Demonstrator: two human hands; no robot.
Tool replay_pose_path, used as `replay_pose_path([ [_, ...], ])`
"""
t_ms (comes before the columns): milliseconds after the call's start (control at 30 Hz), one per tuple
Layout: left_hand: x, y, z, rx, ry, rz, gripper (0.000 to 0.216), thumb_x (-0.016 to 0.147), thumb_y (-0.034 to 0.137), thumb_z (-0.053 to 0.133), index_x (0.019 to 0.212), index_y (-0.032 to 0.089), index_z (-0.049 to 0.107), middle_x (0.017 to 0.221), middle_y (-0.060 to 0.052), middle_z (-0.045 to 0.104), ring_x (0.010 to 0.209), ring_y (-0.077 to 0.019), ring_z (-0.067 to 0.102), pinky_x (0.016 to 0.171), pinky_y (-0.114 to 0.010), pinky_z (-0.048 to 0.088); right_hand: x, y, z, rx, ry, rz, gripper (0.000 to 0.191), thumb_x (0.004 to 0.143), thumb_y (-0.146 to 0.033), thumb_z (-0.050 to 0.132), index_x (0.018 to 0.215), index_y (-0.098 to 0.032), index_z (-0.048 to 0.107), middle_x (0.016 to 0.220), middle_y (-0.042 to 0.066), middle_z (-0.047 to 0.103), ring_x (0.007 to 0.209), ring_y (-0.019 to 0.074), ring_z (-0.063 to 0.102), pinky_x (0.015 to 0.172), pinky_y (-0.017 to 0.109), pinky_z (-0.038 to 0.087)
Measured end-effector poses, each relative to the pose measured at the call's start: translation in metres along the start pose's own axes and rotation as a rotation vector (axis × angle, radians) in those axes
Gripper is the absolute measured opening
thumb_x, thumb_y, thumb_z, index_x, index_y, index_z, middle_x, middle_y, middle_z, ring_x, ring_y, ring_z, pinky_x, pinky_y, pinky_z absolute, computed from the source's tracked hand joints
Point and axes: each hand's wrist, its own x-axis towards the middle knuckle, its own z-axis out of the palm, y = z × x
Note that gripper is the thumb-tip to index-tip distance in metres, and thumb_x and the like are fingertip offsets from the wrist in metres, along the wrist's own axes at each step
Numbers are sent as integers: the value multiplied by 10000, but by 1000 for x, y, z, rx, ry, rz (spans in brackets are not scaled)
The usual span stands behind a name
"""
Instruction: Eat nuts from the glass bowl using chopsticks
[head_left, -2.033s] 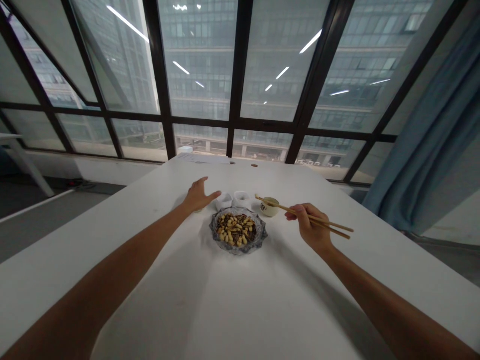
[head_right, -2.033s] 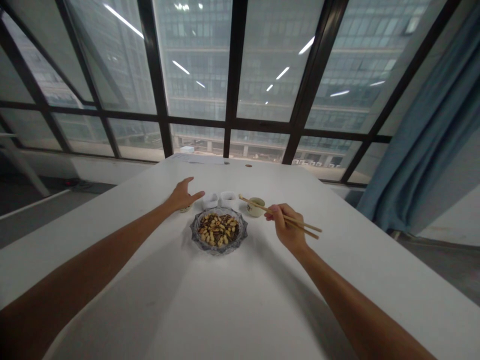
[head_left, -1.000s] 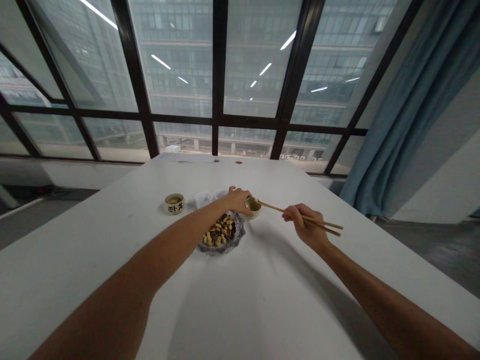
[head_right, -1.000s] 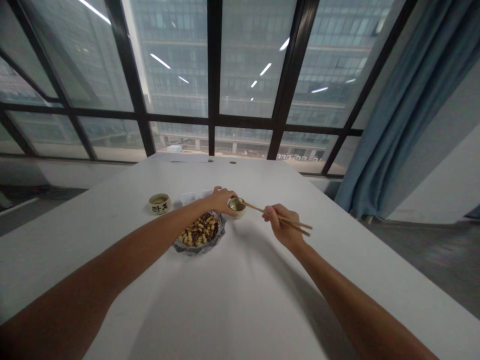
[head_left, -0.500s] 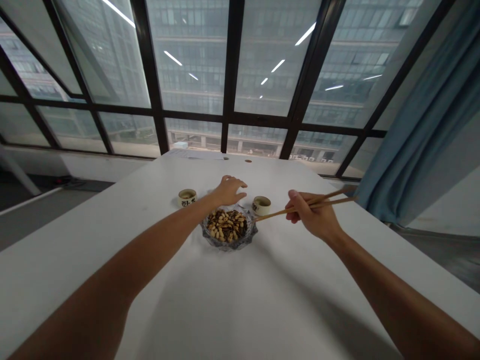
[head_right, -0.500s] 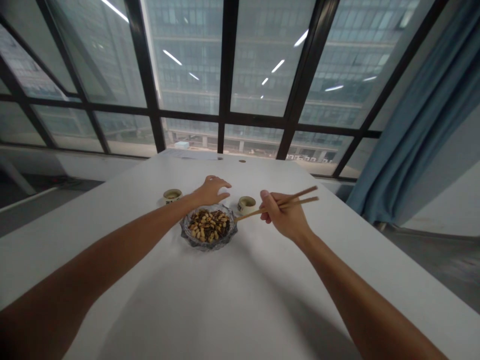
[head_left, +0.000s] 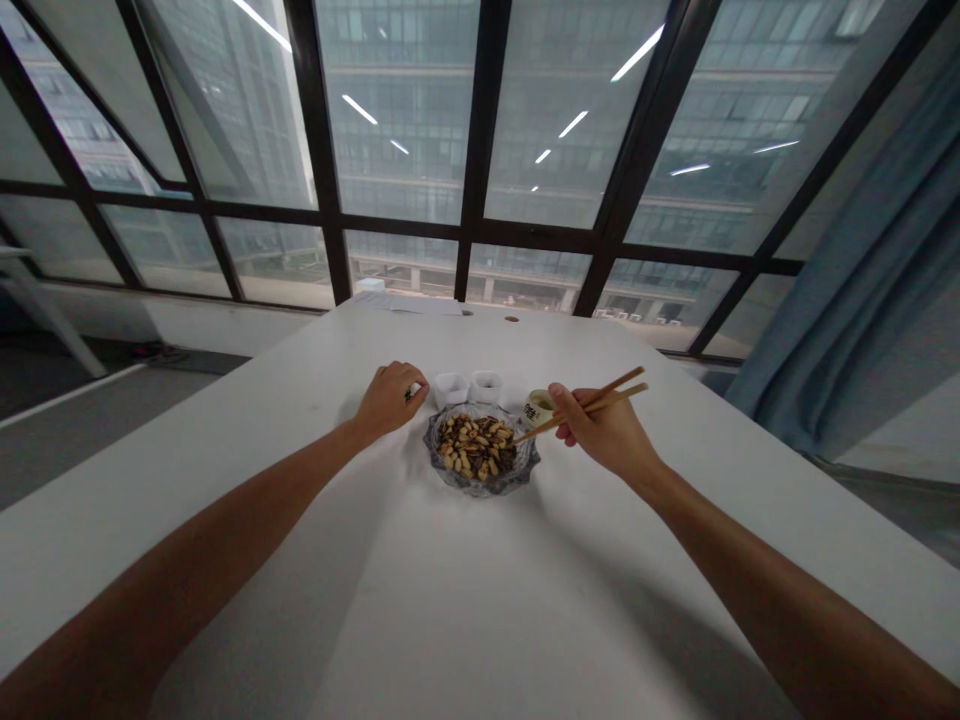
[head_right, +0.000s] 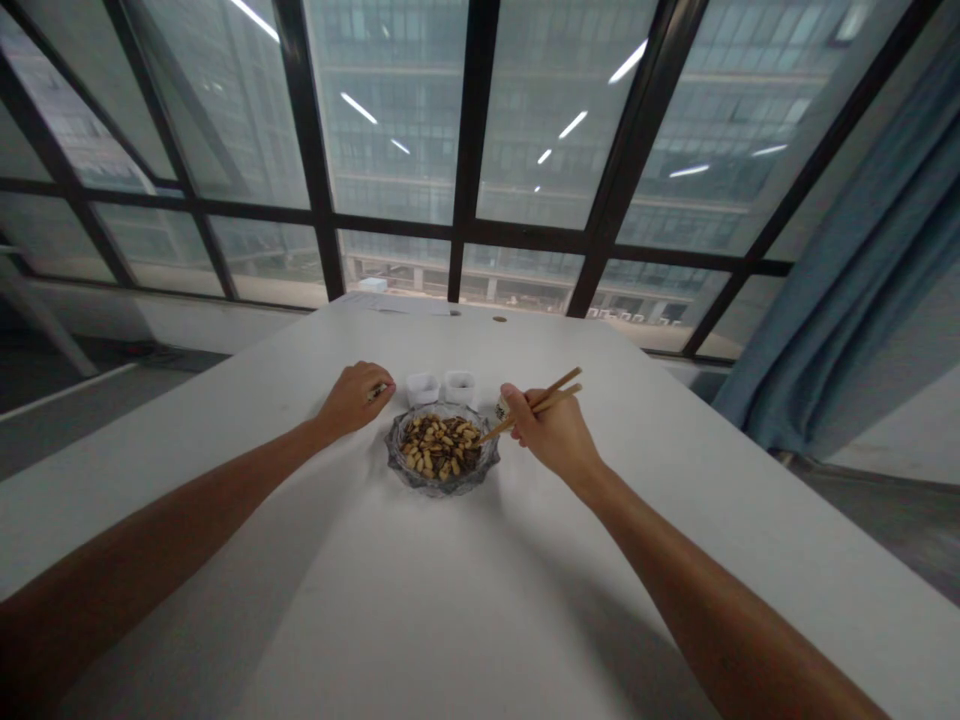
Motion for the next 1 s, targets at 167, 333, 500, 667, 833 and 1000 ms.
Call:
replay_pose_path([
  [167,1,-2,-3,23,20,9,159,951,286,506,902,212,639,1000,-60,728,986,-241,608,900,-416,408,1,0,0,50,83,74,745,801,-854,478,641,-150,664,511,100,667,390,164,605,368,244,455],
  [333,-3,-8,-3,29,22,6,156,944,291,516,902,214,645,1001,-67,725,989,-242,610,896,-416,406,4,3,2,63,130,114,765,801,-864,456,638,-147,670,506,107,668,392,171,611,370,246,456],
  [500,-8,-11,-3,25,13,2,175,945,300,508,907,209,653,1014,-73,726,997,-242,608,914,-426,404,6,6,13,55,123,65,755,835,-847,421,627,-160,652,514,106,669,407,176,615,390,255,461],
  [667,-10,-8,-5,23,3,-16,187,942,307,497,893,219,654,1012,-73,732,1001,-249,612,918,-432,409,2,-1,15,-14,-38,-94,707,877,-807,414,641,-180,642,567,89,686,479,182,639,421,256,467],
  [833,-18,-9,-4,-1,4,-22,179,949,311,493,907,232,648,1076,-63,738,1039,-241,621,948,-431,403,0,-11,-7,-42,-90,-127,725,884,-812,390,638,-179,643,541,78,663,465,165,608,421,254,452],
  [1000,-22,-11,-2,-29,51,-40,160,942,313,516,900,232,647,1095,-59,736,1059,-235,621,971,-429,403,1,-11,-16,-65,-270,-212,621,919,-723,457,641,-195,629,544,48,660,490,155,624,448,240,457],
])
